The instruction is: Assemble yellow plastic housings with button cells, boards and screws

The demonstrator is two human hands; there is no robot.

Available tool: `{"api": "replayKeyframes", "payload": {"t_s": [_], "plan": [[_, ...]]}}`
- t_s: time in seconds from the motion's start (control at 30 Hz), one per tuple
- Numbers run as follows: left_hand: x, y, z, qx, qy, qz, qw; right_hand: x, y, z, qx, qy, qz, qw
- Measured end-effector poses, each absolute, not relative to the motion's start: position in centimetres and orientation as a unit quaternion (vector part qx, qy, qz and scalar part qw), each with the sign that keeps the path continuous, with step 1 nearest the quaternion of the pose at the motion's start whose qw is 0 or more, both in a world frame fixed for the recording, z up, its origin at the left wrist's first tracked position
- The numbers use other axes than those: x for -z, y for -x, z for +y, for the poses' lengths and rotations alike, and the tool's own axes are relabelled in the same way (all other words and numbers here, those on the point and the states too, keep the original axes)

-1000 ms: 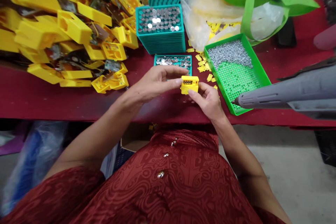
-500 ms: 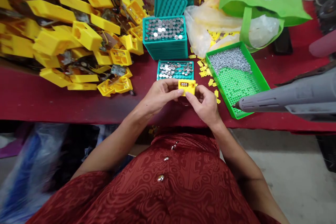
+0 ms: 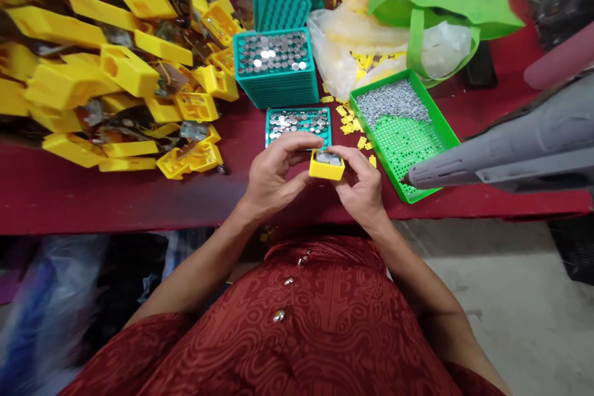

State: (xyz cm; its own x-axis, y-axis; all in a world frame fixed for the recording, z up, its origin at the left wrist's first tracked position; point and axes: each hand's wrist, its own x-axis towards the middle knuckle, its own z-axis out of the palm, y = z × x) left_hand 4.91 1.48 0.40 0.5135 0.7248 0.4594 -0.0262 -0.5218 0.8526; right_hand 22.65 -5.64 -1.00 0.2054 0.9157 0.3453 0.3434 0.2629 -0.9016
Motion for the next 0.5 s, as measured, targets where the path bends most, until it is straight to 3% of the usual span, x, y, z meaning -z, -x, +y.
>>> {"api": "replayKeyframes", "payload": {"t_s": [0.17, 0.5], "plan": [[-0.3, -4.9, 1.1, -0.461, -0.782, 0.217, 0.359, 0.2, -23.0, -6.8, -0.088, 0.548, -0.65, 0.519], [-2.3, -3.4, 0.8, -0.418, -0.782, 0.179, 0.425, -3.9, -23.4, -11.9, -0.055, 0.55, -0.671, 0.494]]}}
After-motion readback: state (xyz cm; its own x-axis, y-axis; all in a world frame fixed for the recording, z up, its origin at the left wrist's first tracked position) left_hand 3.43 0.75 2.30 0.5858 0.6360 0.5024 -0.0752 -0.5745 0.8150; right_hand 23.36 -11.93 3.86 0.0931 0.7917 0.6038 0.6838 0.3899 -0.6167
